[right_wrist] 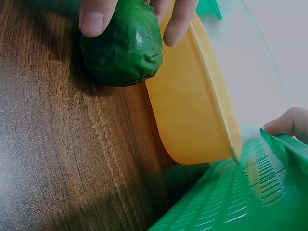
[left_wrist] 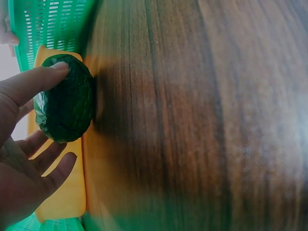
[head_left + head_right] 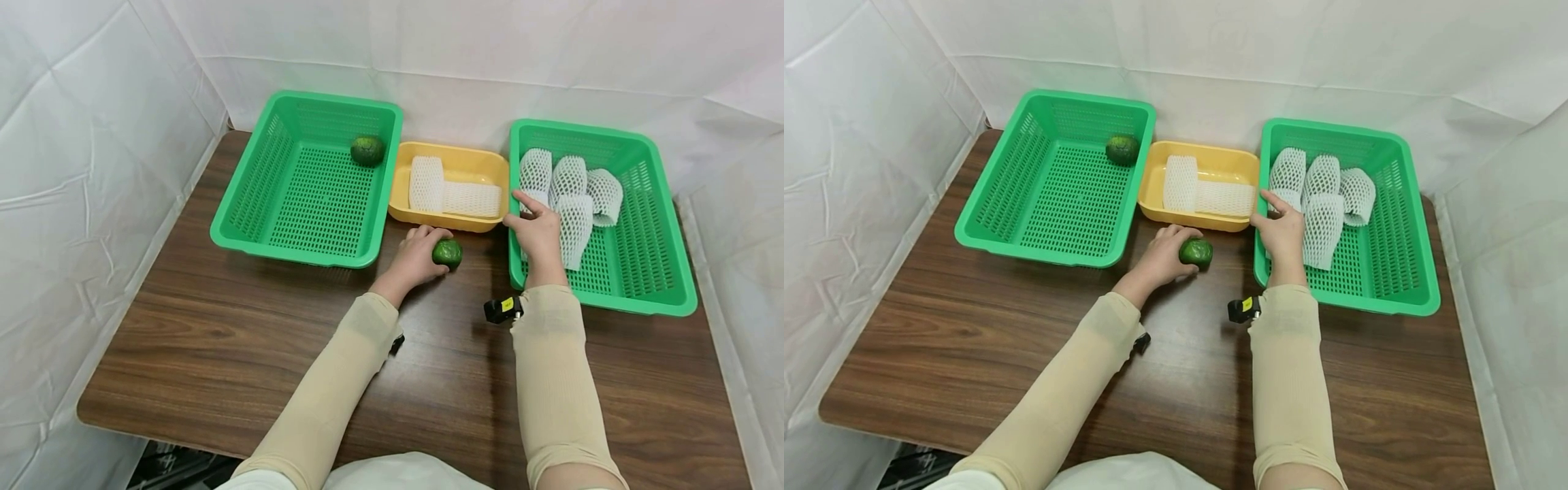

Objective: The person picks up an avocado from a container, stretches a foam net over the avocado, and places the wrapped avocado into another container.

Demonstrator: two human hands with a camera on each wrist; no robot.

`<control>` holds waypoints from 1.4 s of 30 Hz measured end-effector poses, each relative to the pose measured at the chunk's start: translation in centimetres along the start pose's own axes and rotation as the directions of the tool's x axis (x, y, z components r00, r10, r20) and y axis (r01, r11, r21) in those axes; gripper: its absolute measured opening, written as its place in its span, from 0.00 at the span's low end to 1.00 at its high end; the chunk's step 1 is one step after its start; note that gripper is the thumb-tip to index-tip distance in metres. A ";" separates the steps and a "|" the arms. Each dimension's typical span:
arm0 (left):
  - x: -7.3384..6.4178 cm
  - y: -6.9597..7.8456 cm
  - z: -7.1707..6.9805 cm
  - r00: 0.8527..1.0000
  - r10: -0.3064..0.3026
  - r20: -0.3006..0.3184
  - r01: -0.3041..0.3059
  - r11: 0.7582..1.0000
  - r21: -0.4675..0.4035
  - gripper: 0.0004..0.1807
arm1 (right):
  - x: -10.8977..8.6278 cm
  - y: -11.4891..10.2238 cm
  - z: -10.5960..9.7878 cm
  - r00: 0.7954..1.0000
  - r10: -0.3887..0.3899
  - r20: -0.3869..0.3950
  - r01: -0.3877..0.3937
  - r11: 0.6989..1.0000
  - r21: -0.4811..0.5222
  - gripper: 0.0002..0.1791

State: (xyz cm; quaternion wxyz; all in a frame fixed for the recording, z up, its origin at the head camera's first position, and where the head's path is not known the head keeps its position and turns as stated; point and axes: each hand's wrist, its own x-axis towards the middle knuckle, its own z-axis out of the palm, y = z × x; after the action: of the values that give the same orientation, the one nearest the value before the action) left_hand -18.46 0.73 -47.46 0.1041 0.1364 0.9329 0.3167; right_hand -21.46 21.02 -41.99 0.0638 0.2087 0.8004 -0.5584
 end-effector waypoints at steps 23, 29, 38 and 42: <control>0.8 1.5 -14.4 0.992 -0.094 -0.090 0.081 0.988 -0.135 0.28 | 0.3 -0.4 0.2 0.997 -0.019 0.069 0.017 1.000 0.018 0.30; 1.3 -1.5 -15.0 0.969 -0.241 -0.045 0.222 0.940 -0.261 0.27 | -0.1 -2.2 0.8 0.990 -0.117 0.073 0.120 0.992 -0.049 0.29; 1.6 -2.1 -13.0 0.967 -0.253 0.038 0.254 0.932 -0.260 0.28 | 1.2 -3.9 6.9 0.912 -0.351 0.213 0.391 0.900 -0.190 0.21; 1.9 -1.9 -12.4 0.963 -0.264 0.047 0.267 0.932 -0.245 0.28 | 2.1 -3.1 8.5 0.933 -0.229 0.277 0.314 0.894 -0.319 0.21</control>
State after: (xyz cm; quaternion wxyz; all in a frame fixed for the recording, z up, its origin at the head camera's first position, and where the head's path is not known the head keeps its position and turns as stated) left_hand -24.04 -7.10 -39.13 0.1687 -0.0029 0.8948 0.4135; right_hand -25.72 12.90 -43.17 0.1146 0.0125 0.8967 -0.4273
